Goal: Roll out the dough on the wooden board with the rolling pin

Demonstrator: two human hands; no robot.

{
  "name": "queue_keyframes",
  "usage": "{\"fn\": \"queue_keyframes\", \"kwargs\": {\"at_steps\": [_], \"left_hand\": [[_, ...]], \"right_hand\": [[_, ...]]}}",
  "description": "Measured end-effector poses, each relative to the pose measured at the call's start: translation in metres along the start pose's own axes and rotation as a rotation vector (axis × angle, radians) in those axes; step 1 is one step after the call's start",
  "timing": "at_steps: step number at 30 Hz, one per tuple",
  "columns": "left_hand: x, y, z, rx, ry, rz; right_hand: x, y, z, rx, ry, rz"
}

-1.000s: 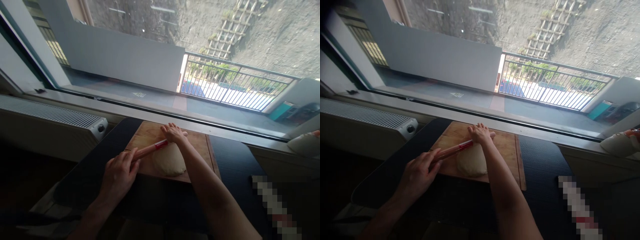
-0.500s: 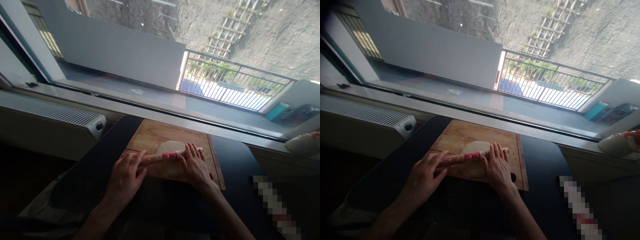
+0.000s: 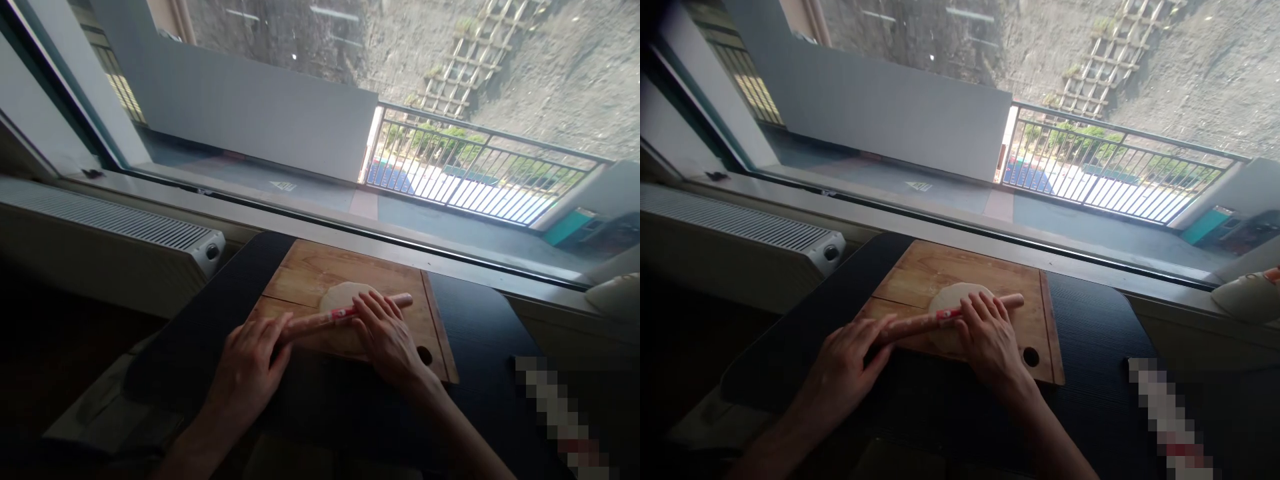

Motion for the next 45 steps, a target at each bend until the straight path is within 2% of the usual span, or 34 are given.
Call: {"fn": "queue_keyframes", "kwargs": {"at_steps": [3, 5, 7, 11, 13, 14, 16, 20, 22, 23, 25, 30, 32, 34, 37, 39, 41, 43, 45], "left_hand": [[0.0, 0.015, -0.013, -0.083, -0.024, -0.077], [-0.001, 0.021, -0.018, -0.117, -0.037, -0.095], [-0.002, 0.02, -0.018, -0.117, -0.036, -0.089], [-0.003, 0.008, -0.004, -0.076, -0.013, -0.032], [-0.002, 0.004, 0.0, -0.056, -0.011, -0.008], [-0.002, 0.003, -0.001, -0.051, -0.013, -0.005], [0.0, 0.007, -0.007, -0.056, -0.018, -0.022], [0.001, 0.023, -0.029, -0.111, -0.033, -0.12], [0.001, 0.028, -0.035, -0.137, -0.041, -0.155], [0.0, 0.029, -0.036, -0.146, -0.049, -0.164], [-0.001, 0.028, -0.034, -0.151, -0.068, -0.172], [0.001, 0.019, -0.022, -0.077, -0.087, -0.211], [0.002, 0.016, -0.023, -0.038, -0.072, -0.217], [0.002, 0.016, -0.029, -0.022, -0.065, -0.217], [0.002, 0.022, -0.042, -0.021, -0.05, -0.224], [0.002, 0.028, -0.048, -0.029, -0.084, -0.236], [0.001, 0.033, -0.05, -0.042, -0.136, -0.253], [0.001, 0.033, -0.048, -0.051, -0.135, -0.264], [0.001, 0.029, -0.042, -0.039, -0.092, -0.261]], "right_hand": [[0.016, 0.001, -0.044, 0.02, -0.025, -0.004], [0.019, 0.001, -0.042, 0.009, -0.036, -0.01], [0.013, 0.001, -0.016, 0.001, -0.049, -0.006], [-0.015, 0.001, 0.066, -0.021, -0.138, 0.01], [-0.024, 0.002, 0.088, -0.044, -0.158, 0.023], [-0.026, 0.002, 0.089, -0.043, -0.155, 0.03], [-0.023, 0.001, 0.07, -0.018, -0.123, 0.035], [0.0, 0.006, -0.015, 0.017, -0.003, 0.012], [0.01, 0.011, -0.046, 0.018, -0.002, 0.016], [0.013, 0.013, -0.051, 0.01, -0.025, 0.03], [0.012, 0.019, -0.04, -0.048, -0.067, 0.06], [-0.014, 0.033, 0.051, -0.214, -0.051, 0.033], [-0.023, 0.031, 0.069, -0.221, -0.058, 0.029], [-0.023, 0.025, 0.065, -0.191, -0.043, 0.023], [-0.012, 0.016, 0.026, -0.119, -0.01, -0.015], [-0.003, 0.012, -0.003, -0.09, 0.004, -0.056], [0.002, 0.011, -0.018, -0.078, 0.012, -0.085], [0.001, 0.011, -0.013, -0.088, 0.022, -0.087], [-0.006, 0.013, 0.013, -0.124, 0.042, -0.062]]}}
Point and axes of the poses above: each hand's wrist, its own z-axis towards the middle knuckle, its own x-axis out of the back of the hand, y = z × x, the point moved 5 cm from there along z, towards the middle knuckle, and after that the axes turned 8 degrees about y, right-handed, at the moved point
